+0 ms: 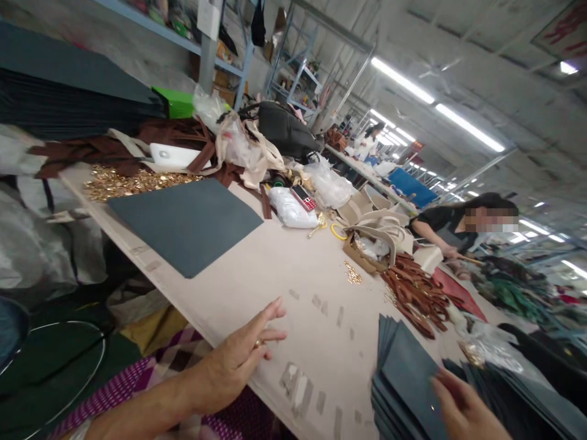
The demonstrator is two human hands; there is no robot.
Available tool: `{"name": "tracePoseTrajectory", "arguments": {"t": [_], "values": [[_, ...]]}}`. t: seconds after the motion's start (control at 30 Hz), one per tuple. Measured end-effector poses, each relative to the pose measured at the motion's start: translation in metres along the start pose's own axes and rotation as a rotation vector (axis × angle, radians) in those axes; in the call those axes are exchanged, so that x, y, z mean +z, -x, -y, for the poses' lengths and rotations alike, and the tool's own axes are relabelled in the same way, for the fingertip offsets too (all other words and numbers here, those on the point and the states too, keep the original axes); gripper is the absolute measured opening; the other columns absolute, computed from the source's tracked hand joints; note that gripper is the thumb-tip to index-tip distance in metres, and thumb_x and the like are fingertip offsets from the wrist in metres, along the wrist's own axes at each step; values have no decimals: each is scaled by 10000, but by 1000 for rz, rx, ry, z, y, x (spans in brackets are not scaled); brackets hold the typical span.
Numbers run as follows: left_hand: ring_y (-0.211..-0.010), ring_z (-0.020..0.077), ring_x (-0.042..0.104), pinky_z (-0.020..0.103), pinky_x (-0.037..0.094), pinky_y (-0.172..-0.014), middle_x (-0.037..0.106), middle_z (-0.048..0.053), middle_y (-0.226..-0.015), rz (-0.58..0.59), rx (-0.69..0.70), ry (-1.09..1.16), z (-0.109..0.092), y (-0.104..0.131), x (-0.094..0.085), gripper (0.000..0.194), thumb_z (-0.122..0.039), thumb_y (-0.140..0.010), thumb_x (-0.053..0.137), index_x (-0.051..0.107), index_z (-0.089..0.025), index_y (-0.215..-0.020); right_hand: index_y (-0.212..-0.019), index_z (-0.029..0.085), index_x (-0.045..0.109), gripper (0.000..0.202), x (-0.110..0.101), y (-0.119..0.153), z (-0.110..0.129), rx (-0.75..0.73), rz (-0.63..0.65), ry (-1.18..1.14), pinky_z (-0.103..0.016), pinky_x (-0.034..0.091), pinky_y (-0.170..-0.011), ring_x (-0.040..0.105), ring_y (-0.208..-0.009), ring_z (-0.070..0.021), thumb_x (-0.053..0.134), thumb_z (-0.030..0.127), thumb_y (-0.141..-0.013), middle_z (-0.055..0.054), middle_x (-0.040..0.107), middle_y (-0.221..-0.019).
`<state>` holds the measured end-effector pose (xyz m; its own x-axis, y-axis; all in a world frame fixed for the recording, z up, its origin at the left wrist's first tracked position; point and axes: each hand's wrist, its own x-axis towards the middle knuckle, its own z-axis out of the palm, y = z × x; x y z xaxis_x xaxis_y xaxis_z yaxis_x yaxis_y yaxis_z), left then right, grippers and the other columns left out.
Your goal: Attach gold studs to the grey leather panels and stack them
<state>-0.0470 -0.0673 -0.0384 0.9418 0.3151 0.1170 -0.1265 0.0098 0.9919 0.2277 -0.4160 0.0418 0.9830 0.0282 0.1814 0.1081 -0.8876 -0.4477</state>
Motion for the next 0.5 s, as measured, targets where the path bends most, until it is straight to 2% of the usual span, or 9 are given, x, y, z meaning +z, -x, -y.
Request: {"name": "tracePoseTrajectory", "arguments": {"t": [0.07, 0.13, 0.23, 0.3, 0.37, 0.43, 0.5], "values": [[-1248, 204, 571, 297, 548, -867, 361, 83, -1541, -31, 7, -8, 8, -1, 2, 632, -135, -978, 283, 89, -417, -1508, -889, 227, 740, 444, 35, 48, 62, -189, 163, -200, -426, 536, -801, 702, -881, -333, 622, 583, -651, -127, 756, -939], [-1267, 203, 561, 295, 545, -903, 307, 65, -1578, -21, 21, -51, 14, -4, 4, 642, -150, -990, 285, 52, -452, -1507, -904, 198, 743, 349, 67, 90, 117, -381, 321, -355, -339, 554, -762, 704, -817, -257, 612, 492, -768, -94, 760, -892], [-1320, 210, 512, 381, 459, -1070, 255, 51, -1613, 30, 89, -180, 15, -6, 4, 682, -143, -984, 294, -2, -461, -1510, -1012, 219, 712, 200, 91, 137, 176, -675, 486, -527, -253, 527, -760, 673, -803, -165, 571, 284, -887, -40, 739, -911], [-1375, 218, 443, 440, 356, -1152, 244, 45, -1623, 35, 140, -268, 13, -7, 2, 712, -129, -971, 302, -25, -449, -1515, -1030, 234, 691, 195, 94, 156, 200, -838, 589, -586, -241, 503, -782, 647, -827, -145, 551, 186, -903, -19, 716, -916], [-1392, 210, 415, 448, 304, -1179, 218, 41, -1633, 33, 176, -301, 11, -7, -2, 769, -89, -939, 319, -50, -434, -1519, -987, 231, 685, 187, 97, 166, 215, -934, 638, -609, -242, 489, -797, 627, -849, -146, 544, 139, -904, -20, 696, -918], [-1365, 191, 455, 428, 313, -1178, 199, 44, -1639, 35, 189, -304, 11, -6, -7, 838, -38, -893, 329, -78, -416, -1521, -934, 218, 678, 175, 107, 170, 222, -992, 634, -618, -237, 487, -787, 623, -847, -148, 532, 124, -909, -31, 683, -909], [-1391, 195, 415, 437, 296, -1187, 193, 42, -1640, 16, 197, -347, 13, -3, -13, 860, -10, -867, 319, -80, -391, -1527, -895, 210, 665, 195, 124, 172, 224, -1069, 586, -607, -227, 488, -745, 627, -809, -149, 496, 116, -916, -40, 675, -869]]}}
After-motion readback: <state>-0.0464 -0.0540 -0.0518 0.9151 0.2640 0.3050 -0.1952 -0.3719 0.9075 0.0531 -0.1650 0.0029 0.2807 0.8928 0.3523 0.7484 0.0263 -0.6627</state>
